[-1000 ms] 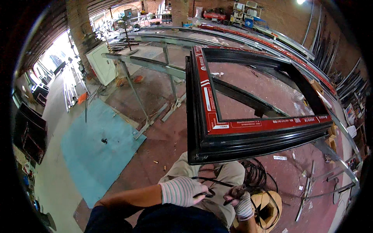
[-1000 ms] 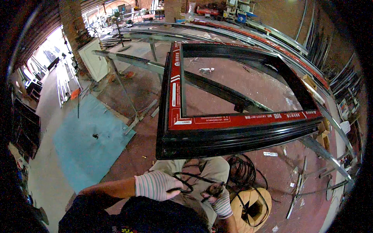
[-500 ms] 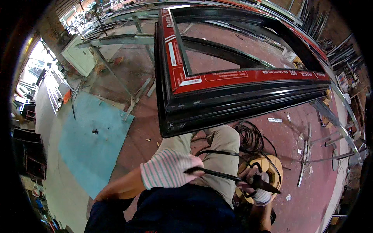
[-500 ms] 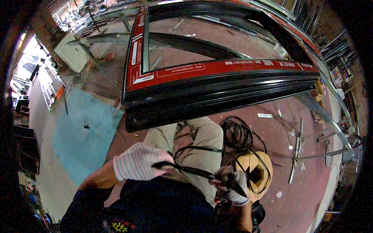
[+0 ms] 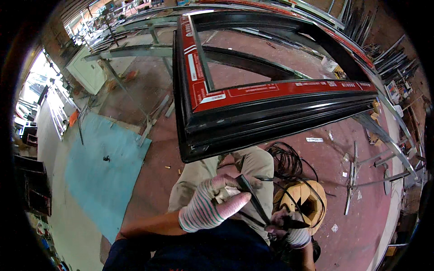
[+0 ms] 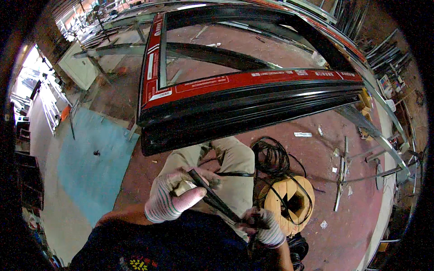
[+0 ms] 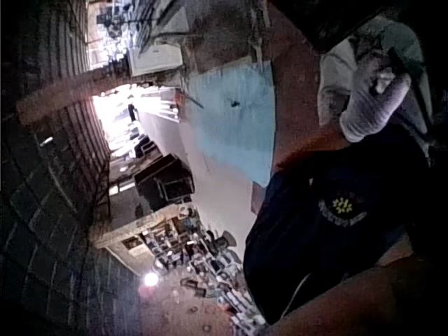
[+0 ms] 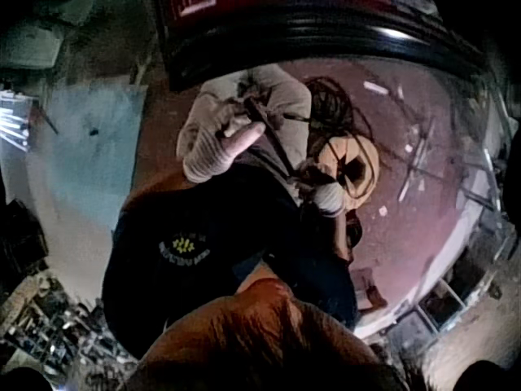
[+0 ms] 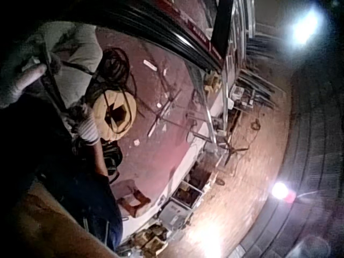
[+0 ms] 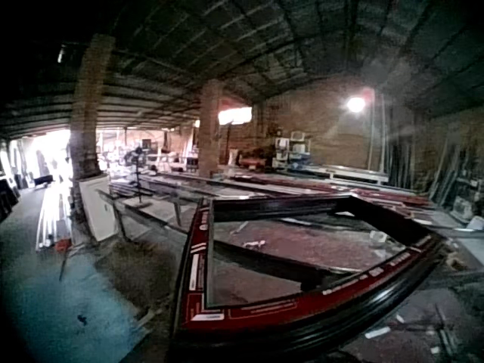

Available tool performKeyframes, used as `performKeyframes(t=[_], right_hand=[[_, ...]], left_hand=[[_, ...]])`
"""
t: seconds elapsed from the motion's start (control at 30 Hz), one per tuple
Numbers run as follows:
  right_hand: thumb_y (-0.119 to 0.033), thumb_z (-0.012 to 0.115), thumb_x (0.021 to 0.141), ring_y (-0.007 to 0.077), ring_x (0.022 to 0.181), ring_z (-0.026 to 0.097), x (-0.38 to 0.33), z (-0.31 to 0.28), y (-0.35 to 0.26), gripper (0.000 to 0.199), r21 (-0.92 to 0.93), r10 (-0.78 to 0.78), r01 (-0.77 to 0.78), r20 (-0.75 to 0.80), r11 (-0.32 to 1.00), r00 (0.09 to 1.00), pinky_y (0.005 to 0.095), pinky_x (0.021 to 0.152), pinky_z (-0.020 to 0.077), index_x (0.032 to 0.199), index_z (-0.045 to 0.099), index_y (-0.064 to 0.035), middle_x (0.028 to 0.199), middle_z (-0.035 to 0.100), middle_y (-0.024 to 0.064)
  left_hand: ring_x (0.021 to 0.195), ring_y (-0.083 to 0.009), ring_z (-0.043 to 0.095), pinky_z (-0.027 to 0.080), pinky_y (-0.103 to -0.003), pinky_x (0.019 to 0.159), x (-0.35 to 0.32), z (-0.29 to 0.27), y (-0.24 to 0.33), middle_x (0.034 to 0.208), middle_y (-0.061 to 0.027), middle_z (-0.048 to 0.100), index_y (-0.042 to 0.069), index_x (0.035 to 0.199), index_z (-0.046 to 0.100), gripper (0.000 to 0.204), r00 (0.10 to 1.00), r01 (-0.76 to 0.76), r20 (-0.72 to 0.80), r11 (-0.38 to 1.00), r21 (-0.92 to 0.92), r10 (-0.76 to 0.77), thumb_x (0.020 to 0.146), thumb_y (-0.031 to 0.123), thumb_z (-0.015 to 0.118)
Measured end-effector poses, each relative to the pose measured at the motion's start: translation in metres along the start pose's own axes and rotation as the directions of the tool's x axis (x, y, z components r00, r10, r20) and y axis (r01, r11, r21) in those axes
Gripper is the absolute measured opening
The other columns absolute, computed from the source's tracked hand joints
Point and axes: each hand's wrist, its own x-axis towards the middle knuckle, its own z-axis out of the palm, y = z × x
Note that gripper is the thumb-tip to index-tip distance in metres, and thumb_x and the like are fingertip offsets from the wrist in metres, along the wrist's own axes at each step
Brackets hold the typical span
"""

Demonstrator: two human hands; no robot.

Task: The person trims a black rubber seal on a window frame using shears. They hold the frame with one hand and cut the seal with the other, then flip the frame to trim the opposite side.

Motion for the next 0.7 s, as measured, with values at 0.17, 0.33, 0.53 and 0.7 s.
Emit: performKeyframes(t=[0.17,0.33,0.53,0.7], right_hand=[[0.000,0.077,0.087,0.0142,0.092,0.063,0.004,0.012,0.044,0.023,0.067,0.017,-0.009,-0.129,0.998,0.992,0.0268,0.079,0.0555,0.106,0.064,-0.0030,0.104,0.067,0.0066],[-0.026,0.070,0.097,0.0159,0.087,0.063,-0.004,0.006,0.070,0.032,0.529,-0.002,0.158,-0.283,0.834,0.959,0.0314,0.073,0.0537,0.116,0.058,-0.0042,0.100,0.065,0.0059],[-0.046,0.066,0.100,0.0154,0.081,0.061,-0.002,-0.003,0.067,0.049,0.517,-0.130,0.235,-0.231,0.823,0.964,0.0293,0.075,0.0519,0.124,0.055,-0.0046,0.098,0.064,0.0043],[-0.029,0.066,0.101,0.0142,0.086,0.062,0.004,-0.008,0.041,0.038,0.179,-0.095,0.118,-0.136,0.977,0.986,0.0286,0.080,0.0515,0.124,0.060,0.0004,0.098,0.069,0.0061]], left_hand=[[0.100,-0.0169,0.069,0.053,-0.030,0.093,0.003,0.012,-0.025,0.106,-0.0084,0.071,0.002,0.122,0.059,0.025,0.991,0.130,0.015,0.973,-0.193,-0.130,0.103,0.018,0.061],[0.097,-0.0223,0.071,0.058,-0.045,0.094,0.010,0.018,-0.006,0.103,-0.0099,0.068,-0.001,0.133,0.054,0.030,0.990,0.106,0.114,0.975,-0.196,-0.085,0.107,0.014,0.056],[0.089,-0.0176,0.070,0.059,-0.036,0.083,0.010,0.025,-0.001,0.101,-0.0083,0.067,0.000,0.127,0.058,0.024,0.990,0.137,0.063,0.977,-0.162,-0.129,0.107,0.013,0.055],[0.084,-0.0162,0.069,0.058,-0.033,0.078,0.013,0.021,0.002,0.097,-0.0077,0.068,0.000,0.117,0.060,0.019,0.987,0.160,0.033,0.985,-0.063,-0.158,0.106,0.015,0.058]])
